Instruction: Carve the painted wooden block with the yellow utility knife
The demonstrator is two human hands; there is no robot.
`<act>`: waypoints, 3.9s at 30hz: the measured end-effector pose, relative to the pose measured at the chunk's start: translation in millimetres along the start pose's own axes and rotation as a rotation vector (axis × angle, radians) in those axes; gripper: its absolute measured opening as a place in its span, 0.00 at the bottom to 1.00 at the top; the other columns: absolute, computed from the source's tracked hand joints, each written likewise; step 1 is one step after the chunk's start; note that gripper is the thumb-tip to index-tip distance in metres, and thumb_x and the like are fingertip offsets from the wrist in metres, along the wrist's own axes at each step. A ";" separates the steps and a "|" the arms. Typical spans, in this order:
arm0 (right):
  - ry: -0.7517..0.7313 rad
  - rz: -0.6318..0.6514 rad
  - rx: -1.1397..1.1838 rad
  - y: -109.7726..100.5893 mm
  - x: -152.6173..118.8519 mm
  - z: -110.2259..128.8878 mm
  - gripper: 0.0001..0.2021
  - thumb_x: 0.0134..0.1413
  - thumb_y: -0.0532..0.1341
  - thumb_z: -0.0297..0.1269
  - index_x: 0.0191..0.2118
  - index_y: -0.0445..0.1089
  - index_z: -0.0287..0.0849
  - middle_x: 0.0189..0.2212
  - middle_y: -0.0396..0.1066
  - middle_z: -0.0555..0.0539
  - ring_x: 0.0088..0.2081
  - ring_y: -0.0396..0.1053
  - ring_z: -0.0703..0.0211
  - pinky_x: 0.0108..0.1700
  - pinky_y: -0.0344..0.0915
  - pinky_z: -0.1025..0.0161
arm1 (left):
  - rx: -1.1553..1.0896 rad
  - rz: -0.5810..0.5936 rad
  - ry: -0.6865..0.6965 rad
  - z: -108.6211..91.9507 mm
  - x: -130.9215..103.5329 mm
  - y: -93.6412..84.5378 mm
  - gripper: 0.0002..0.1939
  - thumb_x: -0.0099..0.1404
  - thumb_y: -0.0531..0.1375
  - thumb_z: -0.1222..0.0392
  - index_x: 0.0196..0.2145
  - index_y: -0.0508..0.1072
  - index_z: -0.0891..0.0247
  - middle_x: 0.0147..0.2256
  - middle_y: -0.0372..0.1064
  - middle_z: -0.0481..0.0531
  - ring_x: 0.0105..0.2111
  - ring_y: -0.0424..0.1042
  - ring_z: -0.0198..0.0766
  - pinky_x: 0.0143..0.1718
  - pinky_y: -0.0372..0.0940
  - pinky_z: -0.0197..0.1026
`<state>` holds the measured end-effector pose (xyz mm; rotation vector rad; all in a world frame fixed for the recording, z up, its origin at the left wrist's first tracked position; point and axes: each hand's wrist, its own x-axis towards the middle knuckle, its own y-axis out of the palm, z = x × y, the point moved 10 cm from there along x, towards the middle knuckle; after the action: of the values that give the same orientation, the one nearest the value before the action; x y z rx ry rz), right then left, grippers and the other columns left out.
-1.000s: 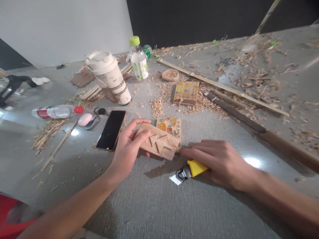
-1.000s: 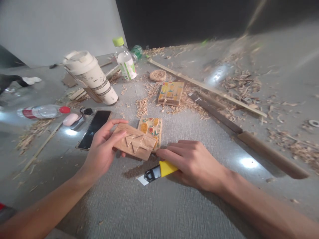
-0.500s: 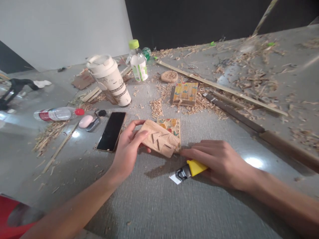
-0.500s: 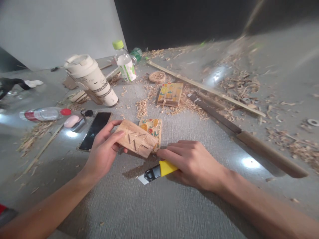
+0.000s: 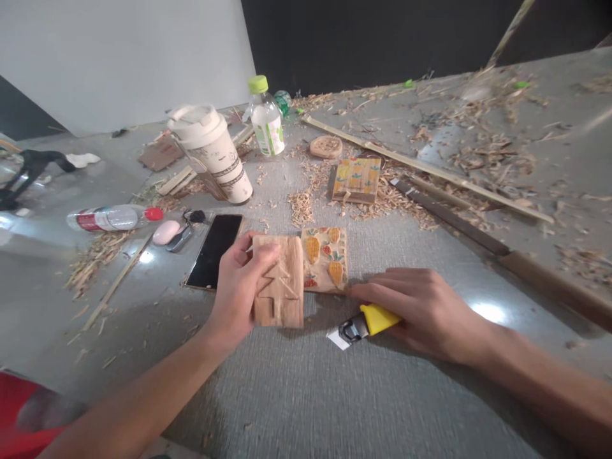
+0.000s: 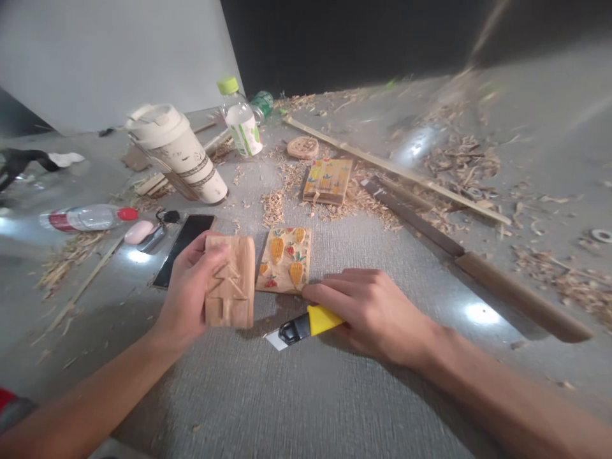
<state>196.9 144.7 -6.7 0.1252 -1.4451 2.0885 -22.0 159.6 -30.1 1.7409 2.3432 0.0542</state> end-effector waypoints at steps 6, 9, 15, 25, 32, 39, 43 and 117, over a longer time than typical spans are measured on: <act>0.008 0.008 0.025 0.6 0.6 -1.2 0.15 0.69 0.57 0.29 0.58 0.66 0.44 0.41 0.79 0.44 0.36 0.75 0.57 0.36 0.64 0.58 | -0.197 -0.108 -0.171 16.8 2.1 -8.7 0.13 0.65 0.68 0.49 0.39 0.76 0.61 0.33 0.77 0.48 0.34 0.79 0.40 0.32 0.75 0.37; 0.006 0.009 0.020 -0.3 2.1 -0.2 0.15 0.69 0.57 0.29 0.58 0.66 0.44 0.41 0.80 0.44 0.36 0.76 0.56 0.35 0.64 0.58 | -0.307 -0.089 -0.222 19.9 3.2 -4.5 0.16 0.70 0.62 0.48 0.44 0.78 0.64 0.40 0.81 0.55 0.42 0.82 0.43 0.40 0.77 0.39; 0.012 0.015 0.019 0.4 2.5 -1.0 0.15 0.69 0.55 0.26 0.57 0.66 0.45 0.42 0.80 0.45 0.36 0.76 0.57 0.35 0.64 0.58 | -0.466 -0.102 -0.305 24.4 3.3 -0.5 0.21 0.72 0.59 0.47 0.46 0.79 0.69 0.44 0.82 0.60 0.42 0.81 0.41 0.44 0.78 0.39; 0.003 0.042 -0.012 6.3 -0.9 -2.5 0.13 0.69 0.56 0.27 0.55 0.67 0.44 0.40 0.79 0.46 0.35 0.74 0.57 0.35 0.62 0.59 | -0.498 -0.190 -0.364 33.0 5.2 -4.2 0.23 0.73 0.58 0.45 0.42 0.79 0.72 0.36 0.80 0.60 0.34 0.80 0.42 0.39 0.78 0.41; 0.005 0.052 -0.008 6.6 -0.1 -2.4 0.11 0.70 0.55 0.28 0.54 0.67 0.44 0.39 0.78 0.45 0.33 0.72 0.58 0.35 0.60 0.59 | -0.469 -0.175 -0.365 32.1 4.7 -3.0 0.24 0.73 0.57 0.45 0.41 0.80 0.72 0.36 0.81 0.60 0.34 0.80 0.42 0.38 0.78 0.40; 0.007 0.056 -0.009 7.4 -0.7 -3.2 0.12 0.70 0.55 0.28 0.54 0.67 0.44 0.39 0.78 0.46 0.34 0.72 0.58 0.35 0.60 0.60 | -0.458 -0.180 -0.368 31.3 4.4 -2.9 0.23 0.74 0.56 0.46 0.42 0.79 0.70 0.35 0.81 0.59 0.34 0.80 0.42 0.38 0.77 0.41; 0.011 0.057 -0.010 8.1 -1.3 -3.9 0.12 0.69 0.55 0.27 0.54 0.67 0.44 0.39 0.78 0.46 0.34 0.72 0.58 0.35 0.60 0.59 | -0.456 -0.179 -0.370 30.4 4.3 -2.7 0.22 0.74 0.56 0.46 0.42 0.79 0.70 0.35 0.81 0.59 0.33 0.80 0.42 0.38 0.77 0.41; 0.029 0.059 0.013 7.8 -1.3 -5.4 0.13 0.69 0.56 0.28 0.55 0.67 0.45 0.41 0.79 0.45 0.36 0.76 0.56 0.35 0.62 0.59 | -0.459 -0.048 -0.247 14.6 1.9 5.0 0.24 0.74 0.52 0.43 0.37 0.77 0.66 0.28 0.74 0.56 0.29 0.73 0.42 0.34 0.71 0.41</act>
<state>195.3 147.1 -15.8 0.0567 -1.4347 2.1384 -14.9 161.4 -43.7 1.3817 1.9964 0.3217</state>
